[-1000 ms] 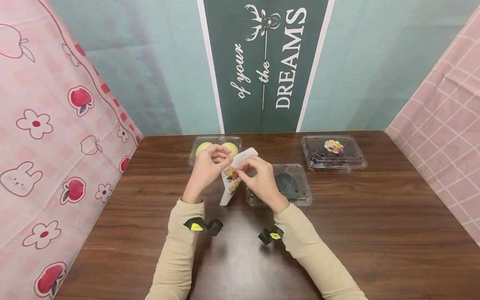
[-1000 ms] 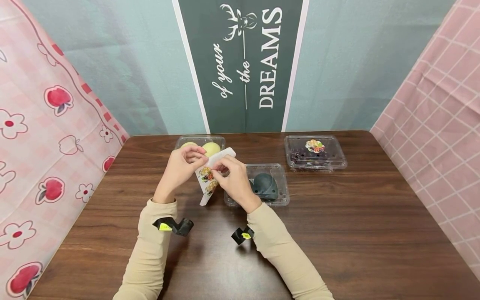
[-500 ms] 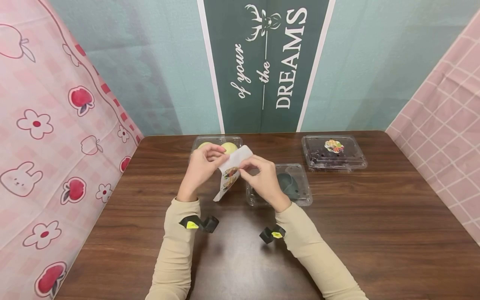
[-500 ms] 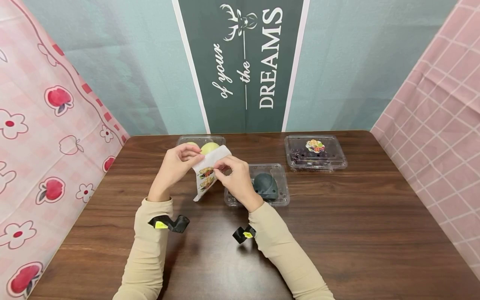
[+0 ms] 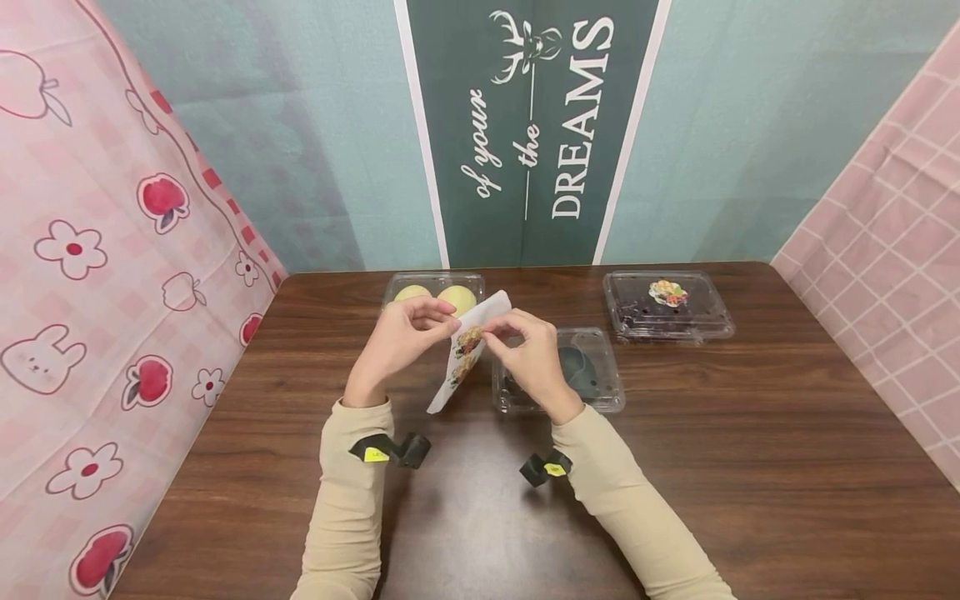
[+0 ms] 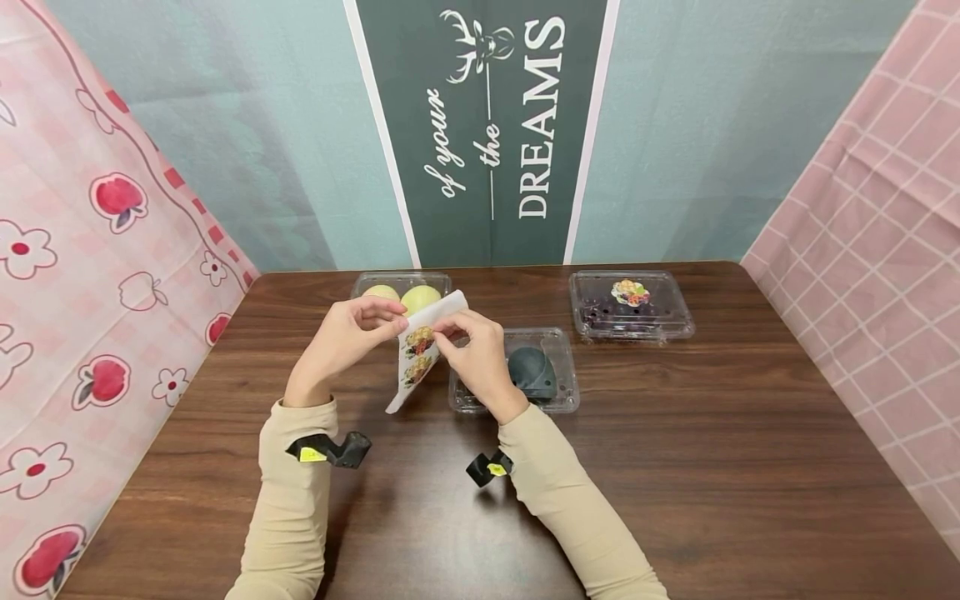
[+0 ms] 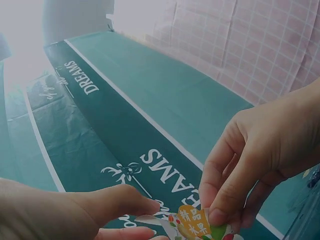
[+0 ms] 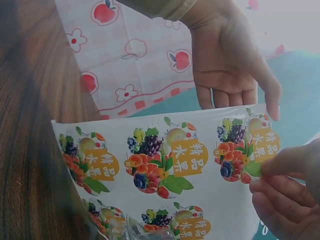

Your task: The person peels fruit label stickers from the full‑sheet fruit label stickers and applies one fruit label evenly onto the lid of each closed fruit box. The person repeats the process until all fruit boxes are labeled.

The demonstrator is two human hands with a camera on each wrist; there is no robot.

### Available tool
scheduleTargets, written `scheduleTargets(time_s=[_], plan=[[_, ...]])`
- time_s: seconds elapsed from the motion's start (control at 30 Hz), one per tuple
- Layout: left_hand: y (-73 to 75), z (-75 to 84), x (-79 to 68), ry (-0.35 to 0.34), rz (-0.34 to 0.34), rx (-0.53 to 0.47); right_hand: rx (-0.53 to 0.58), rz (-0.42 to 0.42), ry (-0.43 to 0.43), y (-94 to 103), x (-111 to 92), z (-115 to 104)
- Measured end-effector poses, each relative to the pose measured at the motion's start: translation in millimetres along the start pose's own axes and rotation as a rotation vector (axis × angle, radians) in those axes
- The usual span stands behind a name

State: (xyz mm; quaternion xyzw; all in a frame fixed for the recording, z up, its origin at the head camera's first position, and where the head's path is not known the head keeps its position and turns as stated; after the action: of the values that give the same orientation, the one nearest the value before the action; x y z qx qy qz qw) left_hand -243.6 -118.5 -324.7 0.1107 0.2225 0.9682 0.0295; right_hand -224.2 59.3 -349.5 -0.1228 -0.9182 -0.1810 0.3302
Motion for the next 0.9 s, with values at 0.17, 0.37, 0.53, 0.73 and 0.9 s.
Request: scheduleTargets(time_s=[0.17, 0.37, 0.53, 0.73, 0.9], plan=[[0.5, 3.5, -2.7, -0.016, -0.016, -0.018, 0.006, -0.014, -0.009, -0.3, -0.7, -0.4], [1.3, 5.1, -3.4, -0.01, -0.001, -0.006, 0.008, -0.011, -0.008, -0.9, -1.0, 0.0], [2.9, 4.6, -3.4, 0.008, 0.009, 0.022, 0.004, -0.02, -0.009, -1.0, -1.0, 0.1], [3.0, 2.8, -2.4, 0.001, -0.005, 0.031, 0.008, -0.019, 0.008, -0.7, -1.2, -0.3], [2.9, 2.2, -1.7, -0.007, 0.001, 0.026, 0.012, -0.042, 0.009, -1.0, -1.7, -0.3]])
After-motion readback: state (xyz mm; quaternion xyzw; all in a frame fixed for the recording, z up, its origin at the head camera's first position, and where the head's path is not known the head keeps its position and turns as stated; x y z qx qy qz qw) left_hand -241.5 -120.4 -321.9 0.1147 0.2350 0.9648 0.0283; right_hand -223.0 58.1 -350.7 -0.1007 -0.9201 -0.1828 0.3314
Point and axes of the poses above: each hand's wrist, its own x-axis towards the middle knuckle, its own y-axis out of the back of the hand, z = x × y, the point moved 4 cm from there along x, towards the middle knuckle, and after that the axes turned 10 degrees about z, right-handed, at the moved point
